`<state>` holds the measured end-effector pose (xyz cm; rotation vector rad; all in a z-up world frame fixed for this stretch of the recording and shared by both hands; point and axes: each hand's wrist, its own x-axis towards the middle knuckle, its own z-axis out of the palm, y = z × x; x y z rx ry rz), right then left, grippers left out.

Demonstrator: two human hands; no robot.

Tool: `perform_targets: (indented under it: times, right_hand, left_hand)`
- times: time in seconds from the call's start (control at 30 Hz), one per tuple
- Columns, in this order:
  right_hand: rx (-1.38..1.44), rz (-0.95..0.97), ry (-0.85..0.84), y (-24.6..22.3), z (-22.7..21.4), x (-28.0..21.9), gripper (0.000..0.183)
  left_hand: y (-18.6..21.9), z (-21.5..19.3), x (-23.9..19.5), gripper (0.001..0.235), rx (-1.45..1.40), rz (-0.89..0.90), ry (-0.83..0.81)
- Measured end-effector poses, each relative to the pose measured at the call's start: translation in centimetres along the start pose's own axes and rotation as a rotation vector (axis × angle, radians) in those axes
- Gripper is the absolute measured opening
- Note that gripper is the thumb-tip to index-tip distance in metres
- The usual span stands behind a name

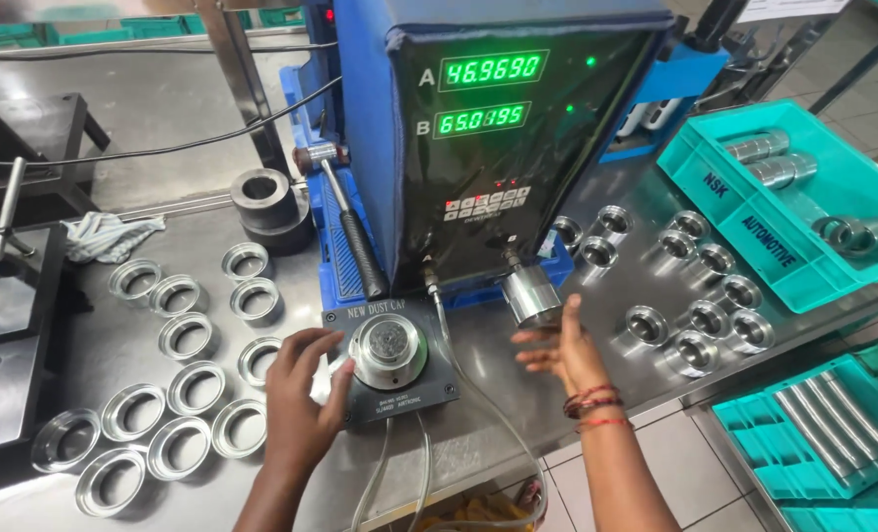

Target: Inspecting metal dust caps using a measurement machine and sorting them into bins.

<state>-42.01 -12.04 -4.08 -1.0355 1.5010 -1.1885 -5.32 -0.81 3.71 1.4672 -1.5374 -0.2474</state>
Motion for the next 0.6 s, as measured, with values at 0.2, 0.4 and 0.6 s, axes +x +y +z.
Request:
perform_targets:
  times: [0.2,0.4,0.6]
  right_hand:
    - [0.233,-0.020,-0.104,-2.7,1.4,-0.8,0.061]
    - [0.397,0.014,-0.220,-2.7,-0.1,-4.1,0.055]
    - [0.554,0.007,-0.563,-7.4,4.0,-9.7,0.059]
  left_hand:
    - [3.1,1.6,2.6,0.081,-0.116,-0.005,-0.181]
    - [0.9,4.0,3.0,0.089,-0.038,0.133,-0.205]
    - [2.6,2.1,4.2,0.084,-0.118,0.155,-0.191]
